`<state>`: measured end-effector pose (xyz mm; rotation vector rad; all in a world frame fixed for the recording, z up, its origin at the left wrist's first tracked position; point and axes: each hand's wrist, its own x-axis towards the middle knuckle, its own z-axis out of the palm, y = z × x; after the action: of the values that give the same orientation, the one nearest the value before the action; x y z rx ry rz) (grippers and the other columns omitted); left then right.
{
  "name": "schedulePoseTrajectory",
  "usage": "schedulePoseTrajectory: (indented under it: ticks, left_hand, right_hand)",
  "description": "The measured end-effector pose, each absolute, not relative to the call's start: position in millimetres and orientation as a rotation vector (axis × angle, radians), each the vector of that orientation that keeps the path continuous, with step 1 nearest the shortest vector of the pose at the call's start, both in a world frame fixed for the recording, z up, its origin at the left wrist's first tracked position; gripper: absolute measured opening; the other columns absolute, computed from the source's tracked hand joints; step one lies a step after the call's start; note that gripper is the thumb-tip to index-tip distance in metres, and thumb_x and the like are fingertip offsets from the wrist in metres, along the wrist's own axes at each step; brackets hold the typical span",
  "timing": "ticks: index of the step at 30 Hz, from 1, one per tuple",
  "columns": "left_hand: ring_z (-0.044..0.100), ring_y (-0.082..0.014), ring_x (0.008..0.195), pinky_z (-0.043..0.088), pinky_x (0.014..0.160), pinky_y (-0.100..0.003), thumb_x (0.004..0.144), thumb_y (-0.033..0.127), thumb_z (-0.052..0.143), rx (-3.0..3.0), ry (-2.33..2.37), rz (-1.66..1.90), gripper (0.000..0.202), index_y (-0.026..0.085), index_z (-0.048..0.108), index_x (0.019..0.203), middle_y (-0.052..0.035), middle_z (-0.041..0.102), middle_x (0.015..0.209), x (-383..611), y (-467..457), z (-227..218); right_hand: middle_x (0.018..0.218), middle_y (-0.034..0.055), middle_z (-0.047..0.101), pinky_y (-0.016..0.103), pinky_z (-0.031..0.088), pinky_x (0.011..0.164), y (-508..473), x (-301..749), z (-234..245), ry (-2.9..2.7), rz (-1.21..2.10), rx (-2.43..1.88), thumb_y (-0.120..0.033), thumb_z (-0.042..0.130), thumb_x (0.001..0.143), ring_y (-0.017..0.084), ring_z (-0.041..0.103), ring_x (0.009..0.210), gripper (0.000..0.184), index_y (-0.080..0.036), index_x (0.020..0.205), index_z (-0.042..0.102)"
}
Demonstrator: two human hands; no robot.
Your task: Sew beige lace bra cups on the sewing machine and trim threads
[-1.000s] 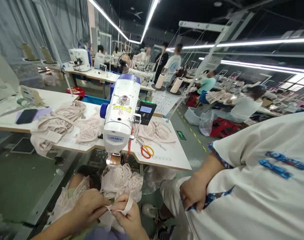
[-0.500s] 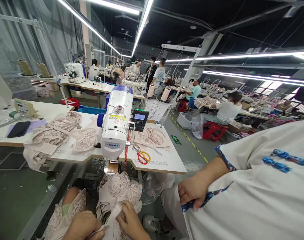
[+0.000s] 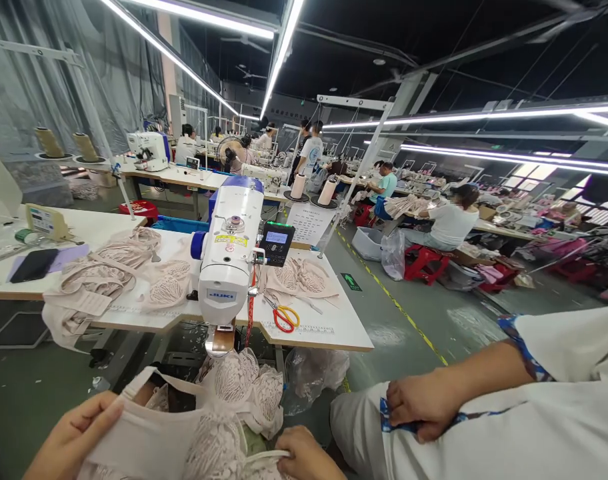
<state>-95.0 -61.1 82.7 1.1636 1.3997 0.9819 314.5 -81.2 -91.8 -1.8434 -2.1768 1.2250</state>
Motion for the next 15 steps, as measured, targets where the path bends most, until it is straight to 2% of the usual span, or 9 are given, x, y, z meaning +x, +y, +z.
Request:
schedulePoseTrajectory:
  ticks: [2,5,7,8,9,11,12,14,15]
  left_hand:
    - [0.050,-0.0145,0.060,0.042,0.055,-0.022,0.079,0.073,0.061,1.134,1.451,0.968,0.056,0.018,0.061,0.070,0.0005,0.054,0.064,-120.0,-36.6,71.0]
    - [0.061,-0.0240,0.070,0.051,0.065,-0.032,0.081,0.073,0.050,1.380,1.724,0.808,0.057,0.018,0.066,0.080,-0.0057,0.063,0.072,-137.5,-0.5,48.6]
    - [0.065,-0.0367,0.095,0.052,0.085,-0.048,0.079,0.066,0.053,1.609,2.028,0.653,0.056,0.015,0.071,0.096,-0.0162,0.071,0.095,-119.3,9.8,34.6]
    - [0.060,-0.0407,0.114,0.047,0.098,-0.053,0.080,0.063,0.054,1.765,2.022,0.694,0.059,0.013,0.070,0.109,-0.0207,0.069,0.114,-100.8,9.1,28.5]
    - [0.055,-0.0422,0.125,0.043,0.105,-0.055,0.077,0.061,0.058,1.888,1.885,0.700,0.064,0.012,0.068,0.118,-0.0233,0.065,0.127,-77.7,4.9,23.1]
    - [0.052,-0.0365,0.132,0.042,0.111,-0.047,0.076,0.059,0.065,2.002,1.336,0.621,0.077,0.014,0.057,0.138,-0.0209,0.057,0.144,-28.2,-10.1,14.5]
    - [0.056,-0.0328,0.126,0.045,0.108,-0.041,0.076,0.059,0.068,1.968,1.049,0.508,0.078,0.017,0.055,0.140,-0.0179,0.059,0.142,-6.6,-18.1,11.2]
    - [0.063,-0.0266,0.107,0.048,0.099,-0.035,0.082,0.055,0.065,1.771,0.808,0.418,0.058,0.019,0.063,0.126,-0.0110,0.070,0.120,21.9,-29.2,5.6]
    - [0.063,-0.0236,0.094,0.049,0.090,-0.032,0.085,0.057,0.061,1.685,0.798,0.402,0.048,0.018,0.067,0.112,-0.0080,0.071,0.103,28.1,-31.0,2.6]
  right_hand:
    - [0.080,0.0022,0.064,0.031,0.039,0.083,-82.7,323.2,-73.5,-2.087,1.308,-1.802,-0.033,0.068,0.071,0.020,0.058,0.087,0.014,-0.020,0.074,0.070]
    - [0.071,0.0012,0.055,0.027,0.035,0.068,-82.0,315.2,-43.3,-1.896,1.462,-1.500,-0.059,0.064,0.078,0.016,0.052,0.073,0.043,-0.017,0.074,0.071]
    - [0.068,0.0002,0.051,0.026,0.032,0.064,-79.4,293.0,-25.0,-1.745,1.559,-1.336,-0.073,0.062,0.077,0.013,0.046,0.068,0.058,-0.015,0.075,0.071]
    - [0.067,-0.0004,0.050,0.025,0.032,0.063,-77.5,278.3,-17.5,-1.656,1.603,-1.304,-0.075,0.063,0.076,0.012,0.044,0.066,0.061,-0.015,0.075,0.070]
    - [0.066,-0.0012,0.049,0.025,0.031,0.062,-75.1,262.8,-11.0,-1.564,1.649,-1.295,-0.076,0.066,0.075,0.011,0.042,0.065,0.061,-0.015,0.075,0.068]
    - [0.066,-0.0019,0.051,0.024,0.034,0.063,-67.7,235.6,-1.5,-1.429,1.727,-1.257,-0.073,0.069,0.074,0.010,0.043,0.064,0.058,-0.015,0.077,0.068]
    - [0.068,-0.0014,0.055,0.024,0.037,0.065,-61.9,227.1,1.9,-1.398,1.760,-1.223,-0.071,0.069,0.076,0.010,0.046,0.066,0.056,-0.015,0.079,0.069]
    - [0.075,0.0006,0.063,0.025,0.044,0.070,-44.2,225.0,6.7,-1.483,1.781,-1.184,-0.067,0.068,0.079,0.012,0.054,0.070,0.052,-0.016,0.085,0.072]
    - [0.077,0.0014,0.066,0.025,0.046,0.071,-31.4,231.6,8.1,-1.581,1.747,-1.217,-0.065,0.067,0.080,0.013,0.057,0.071,0.049,-0.017,0.087,0.073]
